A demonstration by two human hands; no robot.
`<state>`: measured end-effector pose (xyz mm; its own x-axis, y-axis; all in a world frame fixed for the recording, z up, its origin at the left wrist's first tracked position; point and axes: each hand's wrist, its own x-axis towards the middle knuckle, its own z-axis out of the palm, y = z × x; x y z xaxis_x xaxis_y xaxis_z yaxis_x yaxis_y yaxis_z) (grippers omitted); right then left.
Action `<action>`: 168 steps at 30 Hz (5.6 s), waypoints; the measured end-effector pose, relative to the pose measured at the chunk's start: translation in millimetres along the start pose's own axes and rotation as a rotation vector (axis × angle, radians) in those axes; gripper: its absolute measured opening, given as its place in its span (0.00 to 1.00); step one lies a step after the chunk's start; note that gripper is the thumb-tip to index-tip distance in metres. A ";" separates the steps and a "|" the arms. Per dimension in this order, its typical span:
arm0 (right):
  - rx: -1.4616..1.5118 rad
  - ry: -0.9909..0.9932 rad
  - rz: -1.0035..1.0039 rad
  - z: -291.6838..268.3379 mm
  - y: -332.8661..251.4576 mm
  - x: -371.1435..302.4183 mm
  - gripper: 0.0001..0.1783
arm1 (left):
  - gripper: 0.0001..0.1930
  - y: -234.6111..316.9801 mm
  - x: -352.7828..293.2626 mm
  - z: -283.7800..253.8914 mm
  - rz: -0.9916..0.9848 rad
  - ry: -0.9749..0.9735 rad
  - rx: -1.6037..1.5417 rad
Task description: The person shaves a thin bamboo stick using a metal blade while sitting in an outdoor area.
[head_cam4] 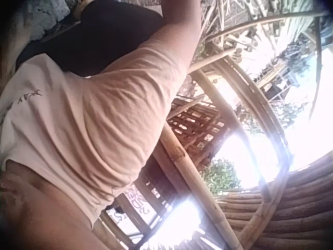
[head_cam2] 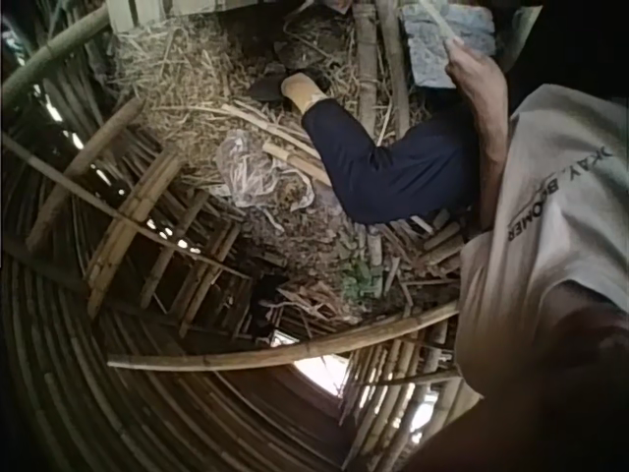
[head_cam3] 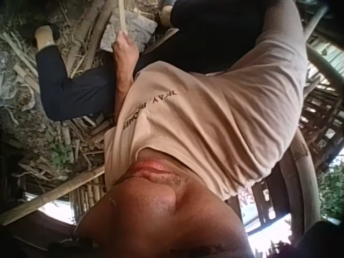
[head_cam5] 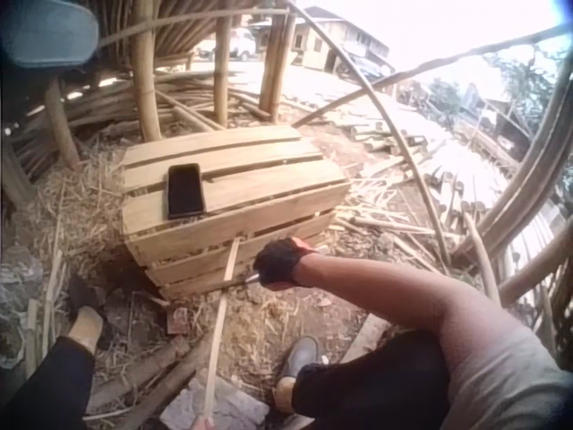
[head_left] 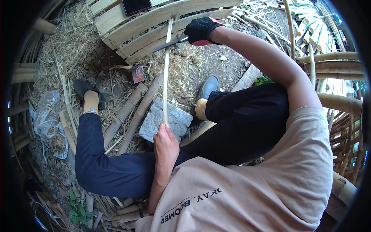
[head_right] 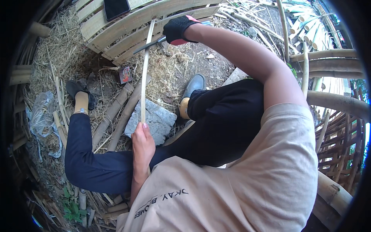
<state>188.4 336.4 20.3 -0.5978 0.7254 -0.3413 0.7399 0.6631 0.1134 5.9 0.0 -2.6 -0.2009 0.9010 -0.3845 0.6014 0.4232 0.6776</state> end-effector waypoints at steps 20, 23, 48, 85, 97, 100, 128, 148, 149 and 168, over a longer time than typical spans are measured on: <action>0.253 -0.095 -0.075 21.9 0.4 -44.0 0.20 | 0.15 -15.3 36.9 -15.9 -0.401 -0.623 -1.142; 0.311 -0.069 -0.104 25.8 -7.5 -64.0 0.20 | 0.15 -11.7 48.4 -12.5 -0.403 -0.710 -1.247; 0.714 0.183 0.166 143.2 -62.8 -54.4 0.09 | 0.19 12.2 78.7 14.1 -0.448 -0.478 -1.012; 0.865 0.254 0.156 135.4 -31.7 -69.4 0.15 | 0.18 3.8 85.7 4.9 -0.534 -0.687 -1.200; 0.605 0.100 0.069 127.1 -62.0 -60.7 0.11 | 0.18 8.7 74.3 18.3 -0.488 -0.549 -1.044; 0.619 0.141 0.052 135.1 -60.7 -58.0 0.10 | 0.18 9.7 74.5 17.6 -0.479 -0.539 -1.051; 0.658 0.329 0.435 154.3 12.0 -37.4 0.16 | 0.19 5.6 71.5 5.8 -0.537 -0.589 -1.159; 0.622 0.204 0.425 147.5 15.7 -24.5 0.17 | 0.19 -1.6 71.2 14.5 -0.549 -0.801 -1.327; 0.598 0.190 0.412 147.4 23.0 -23.4 0.18 | 0.19 -0.5 71.7 14.4 -0.550 -0.799 -1.330; 0.599 0.082 0.137 128.9 -43.7 -71.0 0.11 | 0.19 -0.9 72.4 22.1 -0.552 -0.764 -1.265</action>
<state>238.2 232.0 -80.7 -0.4892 0.8243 -0.2849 0.8420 0.3611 -0.4009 7.9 62.8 -44.9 0.4889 0.5218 -0.6991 -0.4987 0.8247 0.2668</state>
